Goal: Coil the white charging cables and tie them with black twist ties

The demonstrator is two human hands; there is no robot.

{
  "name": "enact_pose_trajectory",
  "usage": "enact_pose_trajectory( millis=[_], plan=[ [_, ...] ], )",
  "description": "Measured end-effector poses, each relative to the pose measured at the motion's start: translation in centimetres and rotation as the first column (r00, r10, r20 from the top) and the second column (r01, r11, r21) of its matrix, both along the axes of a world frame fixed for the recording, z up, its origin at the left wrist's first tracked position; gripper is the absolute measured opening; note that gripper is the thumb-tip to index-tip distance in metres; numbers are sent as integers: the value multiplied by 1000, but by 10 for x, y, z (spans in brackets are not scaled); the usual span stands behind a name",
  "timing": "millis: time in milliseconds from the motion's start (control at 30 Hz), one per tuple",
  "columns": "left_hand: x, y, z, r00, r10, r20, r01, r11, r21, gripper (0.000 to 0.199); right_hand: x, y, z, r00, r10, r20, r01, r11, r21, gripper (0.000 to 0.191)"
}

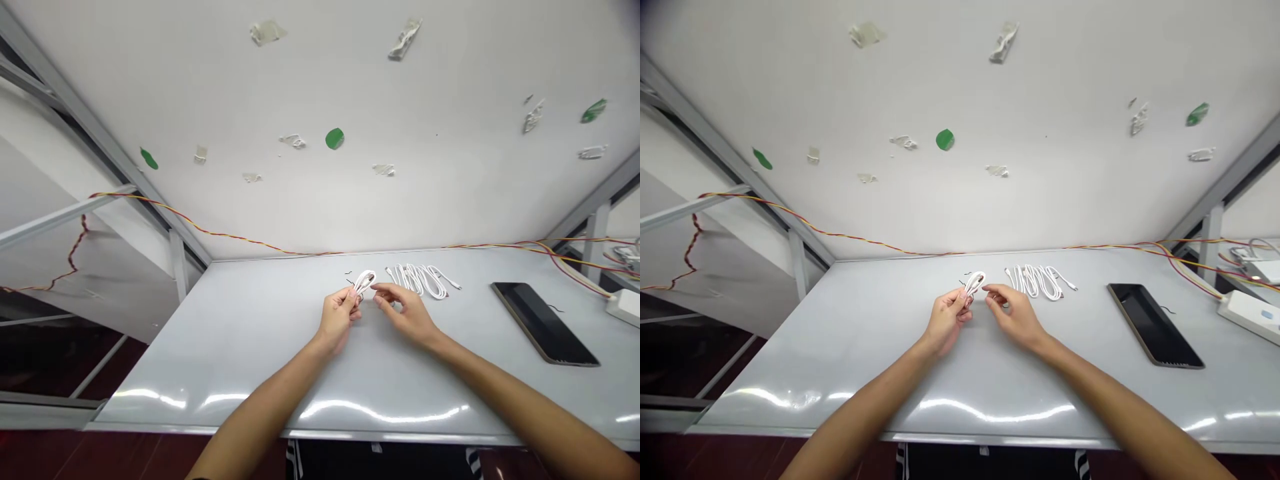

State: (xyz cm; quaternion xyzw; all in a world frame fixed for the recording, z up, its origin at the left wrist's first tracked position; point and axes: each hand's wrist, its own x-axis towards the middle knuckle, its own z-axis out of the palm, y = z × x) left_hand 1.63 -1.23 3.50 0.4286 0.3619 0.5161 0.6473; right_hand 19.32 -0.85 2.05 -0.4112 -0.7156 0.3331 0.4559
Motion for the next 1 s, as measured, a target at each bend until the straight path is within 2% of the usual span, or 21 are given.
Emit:
enact_pose_trajectory(
  millis=[67,133,267,367,433,500,600,667,767,867,1000],
  plan=[
    [0,0,-1,999,11,-47,-11,1000,-1,47,-2,-2,-5,985,-78,156,34,963,266,24],
    [1,-1,-4,992,8,-129,-6,1000,15,46,-2,-4,-8,959,-102,265,-25,899,438,25],
    [3,-3,-9,952,-19,-306,45,996,77,43,0,-4,-11,912,-132,388,-131,803,581,30],
    [3,-4,-9,903,-15,-430,86,986,146,40,3,-4,-11,908,-130,399,-157,777,610,32],
    [2,-6,-7,853,39,-521,98,967,234,37,3,-4,-12,912,-173,371,-109,770,629,28],
    [1,-8,-5,773,128,-621,130,926,354,32,3,-5,-11,917,-223,331,-40,773,634,22],
    [0,-11,-4,620,253,-742,239,841,486,31,1,-5,-8,945,-201,257,17,817,576,17],
    [-1,-12,-5,537,298,-789,309,801,512,33,-1,-5,-5,968,-129,215,4,865,501,18],
    [-2,-11,-11,439,332,-835,382,772,508,33,-1,-3,-1,981,-75,178,3,927,376,24],
    [-3,-10,-16,408,337,-848,412,761,501,31,0,0,0,980,-54,193,-18,936,353,31],
    [-3,-9,-18,400,353,-845,412,755,511,33,5,4,-1,953,-38,302,-104,893,438,28]
  ],
)
